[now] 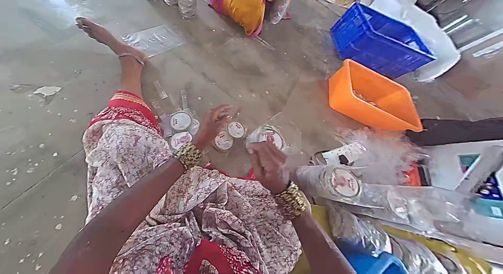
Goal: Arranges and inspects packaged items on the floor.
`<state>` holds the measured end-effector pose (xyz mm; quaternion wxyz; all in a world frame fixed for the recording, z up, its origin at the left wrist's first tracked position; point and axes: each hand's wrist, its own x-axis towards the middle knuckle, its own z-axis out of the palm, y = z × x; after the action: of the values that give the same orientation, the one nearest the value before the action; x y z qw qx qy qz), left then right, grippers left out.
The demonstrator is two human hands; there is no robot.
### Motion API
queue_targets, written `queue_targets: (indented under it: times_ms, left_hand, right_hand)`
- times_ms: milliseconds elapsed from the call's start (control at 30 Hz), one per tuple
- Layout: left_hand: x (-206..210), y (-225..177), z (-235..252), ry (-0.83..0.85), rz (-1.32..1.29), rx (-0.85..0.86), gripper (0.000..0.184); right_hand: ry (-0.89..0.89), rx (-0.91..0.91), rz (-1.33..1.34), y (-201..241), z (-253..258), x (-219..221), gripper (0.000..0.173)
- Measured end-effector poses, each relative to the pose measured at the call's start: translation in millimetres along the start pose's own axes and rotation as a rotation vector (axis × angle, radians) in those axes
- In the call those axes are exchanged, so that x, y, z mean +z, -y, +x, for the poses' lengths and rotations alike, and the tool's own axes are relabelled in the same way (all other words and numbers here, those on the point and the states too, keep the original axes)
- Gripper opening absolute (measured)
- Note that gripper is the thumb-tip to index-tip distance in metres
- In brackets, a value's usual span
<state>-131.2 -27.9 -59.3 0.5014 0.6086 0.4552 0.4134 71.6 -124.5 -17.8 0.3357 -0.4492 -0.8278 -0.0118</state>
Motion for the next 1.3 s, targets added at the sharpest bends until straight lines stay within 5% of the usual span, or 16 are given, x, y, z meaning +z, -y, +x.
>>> queue_targets:
  times_ms: [133,300,367,667,867,933,1033,1133,1300]
  left_hand:
    - [-53,60,-43,-0.118,0.416,-0.134,0.039]
    - [-70,93,-95,0.064,0.699,-0.540,0.093]
    - [-68,90,-92,0.089,0.725,-0.604,0.101]
    - [-53,86,-74,0.205,0.740,-0.506,0.095]
    - [-41,75,-78,0.555,0.928,-0.468,0.113]
    - [-38,72,-79,0.565,0.956,-0.461,0.111]
    - [-35,73,-86,0.417,0.932,-0.405,0.085]
    - [-37,75,-91,0.160,0.747,-0.407,0.045]
    - [-33,66,-100,-0.584,-0.091,-0.529,0.064]
  right_hand:
    - [0.475,0.250,0.079,-6,11,65,0.034]
    - [0.713,0.769,-0.059,-72,41,147,0.093]
    - [0.786,0.903,-0.140,-85,45,166,0.110]
    - [0.875,0.703,-0.046,-11,13,170,0.088]
    - [1.113,0.546,-0.042,10,-11,146,0.116]
    - [1.136,0.504,-0.083,14,-15,141,0.111]
    - [1.082,0.503,-0.098,13,-17,134,0.089]
    - [0.808,0.692,0.052,5,-19,116,0.055]
    - [0.033,1.045,0.821,-16,-46,114,0.028]
